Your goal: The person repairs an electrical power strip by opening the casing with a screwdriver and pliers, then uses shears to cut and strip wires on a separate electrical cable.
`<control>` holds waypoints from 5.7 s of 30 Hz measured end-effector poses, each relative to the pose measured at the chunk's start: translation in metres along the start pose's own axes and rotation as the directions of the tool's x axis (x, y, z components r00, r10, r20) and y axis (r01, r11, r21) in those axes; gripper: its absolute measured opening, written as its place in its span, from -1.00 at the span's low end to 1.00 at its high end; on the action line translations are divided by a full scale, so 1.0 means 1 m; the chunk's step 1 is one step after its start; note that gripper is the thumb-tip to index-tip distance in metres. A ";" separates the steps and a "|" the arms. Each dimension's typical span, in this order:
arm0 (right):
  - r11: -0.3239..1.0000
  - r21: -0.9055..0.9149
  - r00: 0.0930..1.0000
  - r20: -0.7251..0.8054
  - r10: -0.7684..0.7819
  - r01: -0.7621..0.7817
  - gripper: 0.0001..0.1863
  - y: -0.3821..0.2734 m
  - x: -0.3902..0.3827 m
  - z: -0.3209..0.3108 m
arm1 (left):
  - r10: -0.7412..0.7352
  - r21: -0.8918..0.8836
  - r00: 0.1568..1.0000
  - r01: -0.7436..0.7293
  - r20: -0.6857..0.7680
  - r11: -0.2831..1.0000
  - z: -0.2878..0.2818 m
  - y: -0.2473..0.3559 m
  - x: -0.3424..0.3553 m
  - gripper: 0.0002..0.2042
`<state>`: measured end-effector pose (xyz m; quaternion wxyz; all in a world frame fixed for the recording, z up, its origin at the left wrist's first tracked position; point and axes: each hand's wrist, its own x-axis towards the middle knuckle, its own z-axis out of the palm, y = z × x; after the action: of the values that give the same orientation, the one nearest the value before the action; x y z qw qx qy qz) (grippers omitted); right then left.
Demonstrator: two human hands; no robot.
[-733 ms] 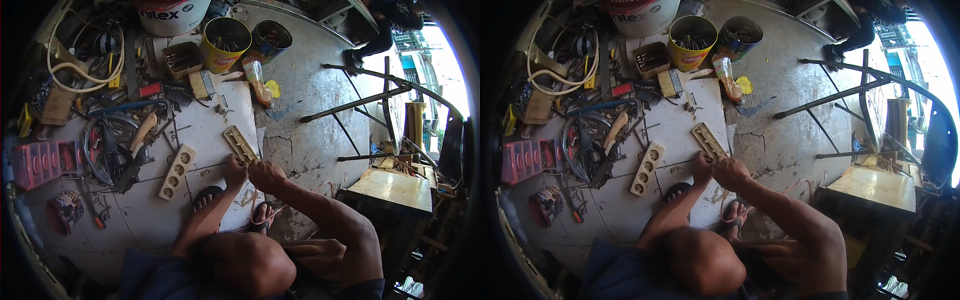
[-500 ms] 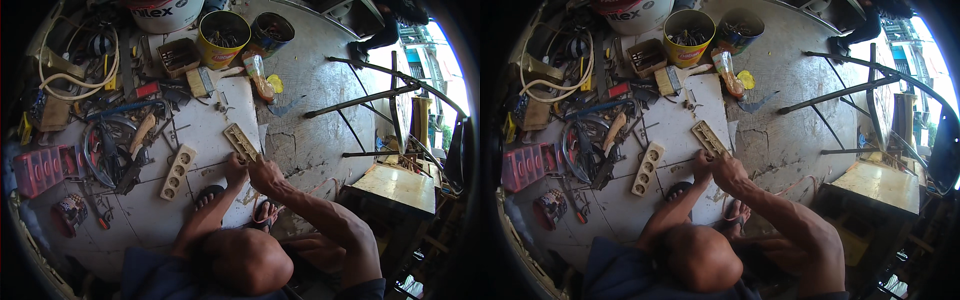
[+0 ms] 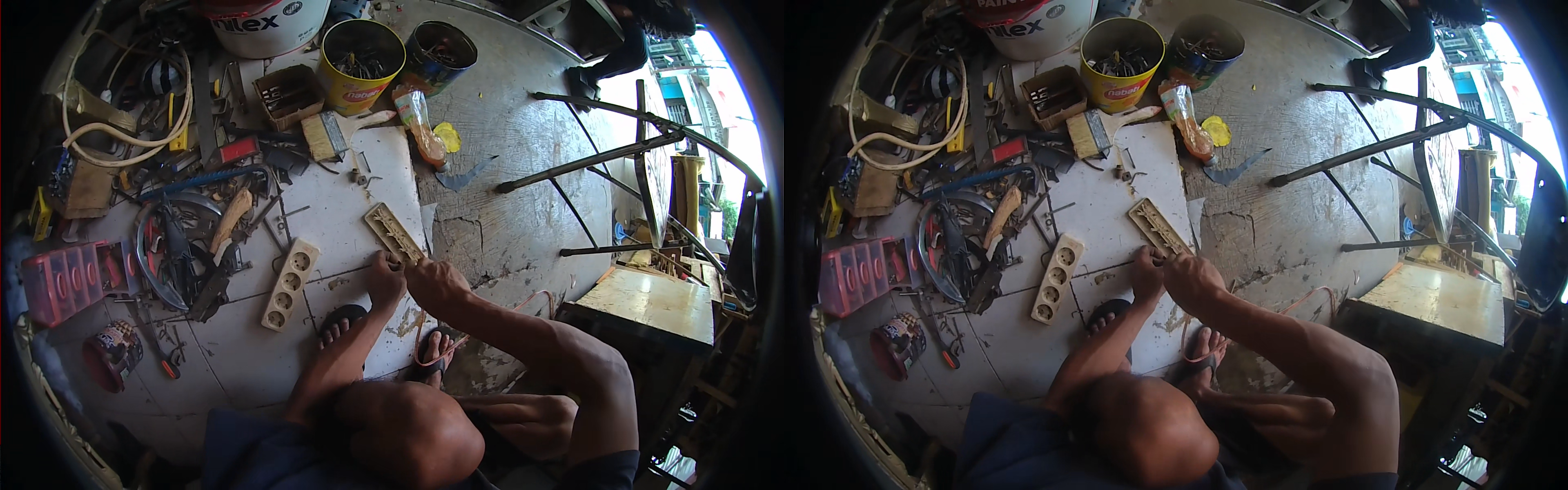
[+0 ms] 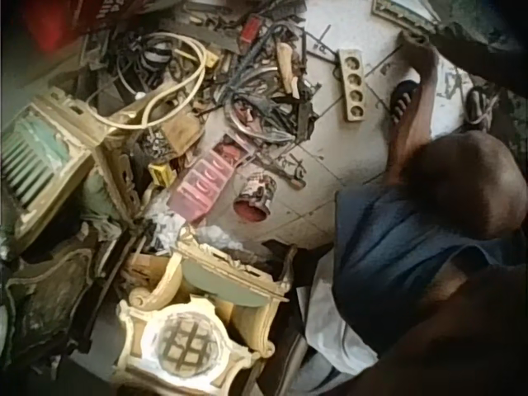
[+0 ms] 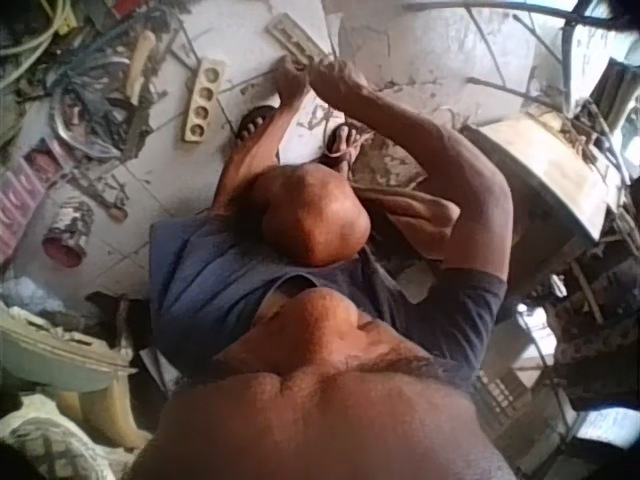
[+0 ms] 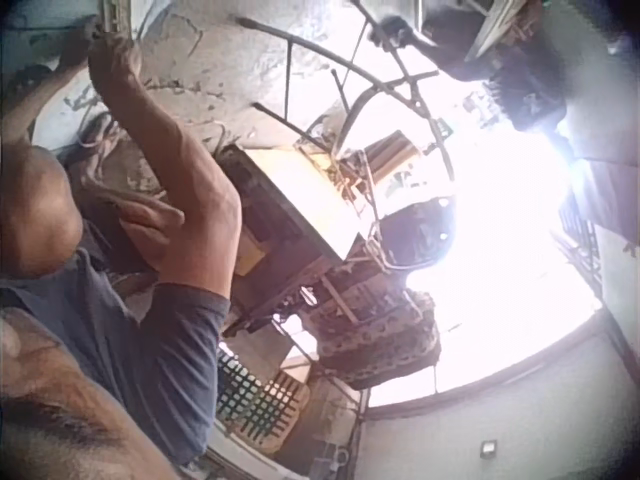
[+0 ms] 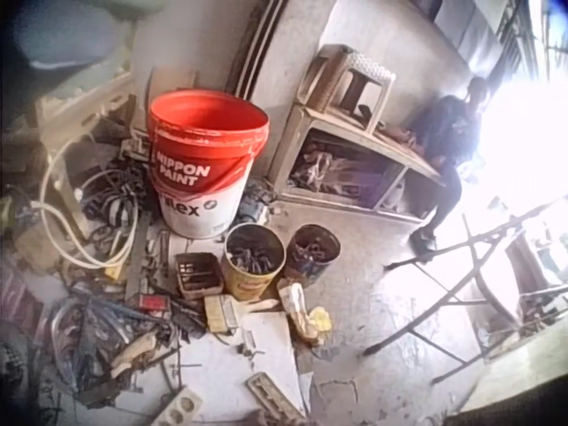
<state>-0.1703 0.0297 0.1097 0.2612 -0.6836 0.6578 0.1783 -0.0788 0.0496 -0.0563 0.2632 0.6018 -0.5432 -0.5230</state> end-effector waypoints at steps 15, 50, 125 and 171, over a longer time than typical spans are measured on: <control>0.822 0.529 0.974 0.040 0.223 -0.210 -0.67 0.074 -0.055 0.028 | -0.271 0.034 0.935 0.271 0.229 0.962 0.006 -0.003 0.011 -0.70; 0.468 0.881 0.729 -0.280 0.625 -0.063 -0.52 0.034 -0.037 0.179 | -0.244 0.112 0.950 0.226 0.194 0.968 -0.019 0.010 0.001 -0.70; 0.448 0.865 0.867 -0.031 0.497 -0.226 -0.43 0.067 0.003 0.149 | 0.289 0.572 0.769 -0.624 0.570 0.533 -0.042 0.035 0.006 -0.65; 0.823 0.537 0.796 -0.573 0.194 0.186 -0.89 0.053 -0.022 0.170 | 0.459 0.507 0.760 -0.649 0.460 0.567 -0.050 0.019 -0.016 -0.80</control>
<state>-0.2076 0.1477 -0.0200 0.2280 -0.5927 0.7298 -0.2533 -0.0377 0.0463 -0.0186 0.1153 0.3704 -0.8804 -0.2727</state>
